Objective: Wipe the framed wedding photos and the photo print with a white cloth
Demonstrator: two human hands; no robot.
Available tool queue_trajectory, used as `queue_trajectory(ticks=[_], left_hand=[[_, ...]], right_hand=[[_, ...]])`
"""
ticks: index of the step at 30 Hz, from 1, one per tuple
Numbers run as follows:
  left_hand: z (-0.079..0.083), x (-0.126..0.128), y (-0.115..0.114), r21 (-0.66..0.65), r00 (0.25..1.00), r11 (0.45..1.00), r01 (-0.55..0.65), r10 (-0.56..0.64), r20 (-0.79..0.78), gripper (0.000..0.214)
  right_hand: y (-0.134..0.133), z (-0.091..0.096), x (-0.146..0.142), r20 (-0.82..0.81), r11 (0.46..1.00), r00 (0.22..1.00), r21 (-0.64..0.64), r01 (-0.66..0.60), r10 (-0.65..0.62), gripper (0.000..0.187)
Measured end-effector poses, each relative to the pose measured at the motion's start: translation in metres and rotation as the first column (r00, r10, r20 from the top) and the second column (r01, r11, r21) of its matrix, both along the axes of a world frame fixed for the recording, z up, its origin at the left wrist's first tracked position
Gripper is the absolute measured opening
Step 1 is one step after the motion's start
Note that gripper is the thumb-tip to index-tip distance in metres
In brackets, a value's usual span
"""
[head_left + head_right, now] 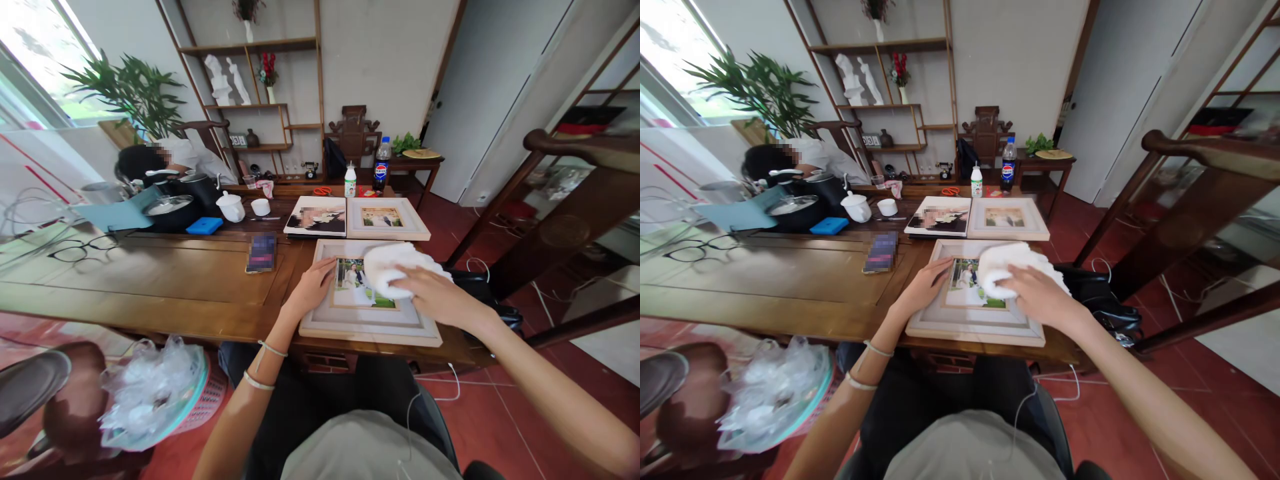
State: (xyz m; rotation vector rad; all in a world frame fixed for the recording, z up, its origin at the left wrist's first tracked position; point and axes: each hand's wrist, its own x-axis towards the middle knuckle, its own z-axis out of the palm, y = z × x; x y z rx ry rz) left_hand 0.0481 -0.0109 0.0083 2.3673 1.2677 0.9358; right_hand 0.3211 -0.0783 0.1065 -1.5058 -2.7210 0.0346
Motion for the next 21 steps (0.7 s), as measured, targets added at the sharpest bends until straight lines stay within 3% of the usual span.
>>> queue_trajectory(ticks=[2,4,7,9,12,15,18,21], left_hand=[[0.001,0.0,0.0,0.0,1.0,1.0,0.001,-0.001,0.002,0.04],[0.001,0.0,-0.001,0.003,1.0,1.0,0.0,0.0,0.0,0.04],[0.001,0.0,-0.002,0.01,1.0,1.0,-0.006,0.006,0.001,0.039],[0.001,0.001,-0.002,0.013,1.0,1.0,-0.015,0.015,0.015,0.04],[0.0,0.001,-0.002,0.015,0.999,0.999,-0.029,0.029,0.036,0.039],[-0.001,0.002,-0.002,0.032,0.999,0.999,-0.031,0.03,0.041,0.039],[0.0,0.002,-0.002,0.024,0.999,0.999,-0.034,0.033,0.032,0.039],[0.001,0.002,-0.002,0.011,1.0,1.0,-0.028,0.028,0.013,0.04]], right_hand=[[0.028,-0.012,0.003,0.003,0.965,0.99,0.222,0.137,-0.142,0.06],[0.052,-0.021,0.002,-0.008,0.913,0.979,0.358,0.193,-0.204,0.059],[0.071,-0.033,-0.004,0.051,0.935,0.988,0.336,0.118,-0.143,0.055],[0.068,-0.039,-0.009,0.1,0.952,0.99,0.298,0.066,-0.1,0.053],[0.04,-0.039,-0.017,0.155,0.967,0.985,0.253,0.034,-0.075,0.055],[-0.007,-0.026,-0.026,0.168,0.992,0.985,0.129,0.011,-0.033,0.055],[-0.054,-0.007,-0.035,0.115,0.999,0.992,-0.01,-0.045,0.046,0.056],[-0.078,0.0,-0.041,0.05,0.994,0.995,-0.071,-0.079,0.083,0.058]])
